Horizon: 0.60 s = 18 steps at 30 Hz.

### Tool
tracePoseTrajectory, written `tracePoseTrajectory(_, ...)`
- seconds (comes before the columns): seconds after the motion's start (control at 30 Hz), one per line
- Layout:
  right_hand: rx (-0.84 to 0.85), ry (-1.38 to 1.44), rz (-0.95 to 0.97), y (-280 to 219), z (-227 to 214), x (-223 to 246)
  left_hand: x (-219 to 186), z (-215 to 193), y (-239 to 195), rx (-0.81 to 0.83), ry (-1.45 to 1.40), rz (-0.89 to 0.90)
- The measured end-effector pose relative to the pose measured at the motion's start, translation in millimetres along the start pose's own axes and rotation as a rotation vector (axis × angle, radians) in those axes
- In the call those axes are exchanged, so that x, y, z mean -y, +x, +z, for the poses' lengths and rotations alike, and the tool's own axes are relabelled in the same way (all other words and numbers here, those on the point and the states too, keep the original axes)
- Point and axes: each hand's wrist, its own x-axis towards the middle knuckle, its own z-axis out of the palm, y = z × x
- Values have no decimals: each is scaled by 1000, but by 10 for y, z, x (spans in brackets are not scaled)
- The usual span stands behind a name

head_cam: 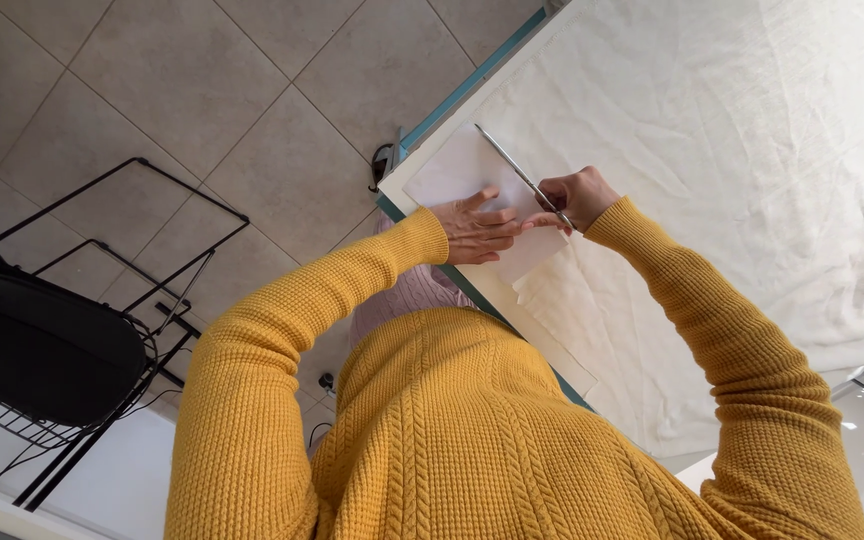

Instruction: The person places a paper template on a large piece of white fabric laid out on a table. They then use scissors to cut the fabric along the edges of the template, creating a rectangular piece.

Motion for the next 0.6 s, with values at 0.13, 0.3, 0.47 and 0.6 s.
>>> tracePoseTrajectory(0.13, -1, 37, 59, -16, -30, 65, 0, 21, -2, -55, 6, -8)
tracePoseTrajectory(0.3, 17, 13, 1, 68, -75, 101, 6, -55, 7, -16, 6, 10)
tracePoseTrajectory(0.47, 7, 9, -36, 115, -78, 105, 20, -128, 19, 30, -10, 12)
tracePoseTrajectory(0.6, -6, 46, -24, 109, -78, 124, 19, -153, 24, 6, -6, 7)
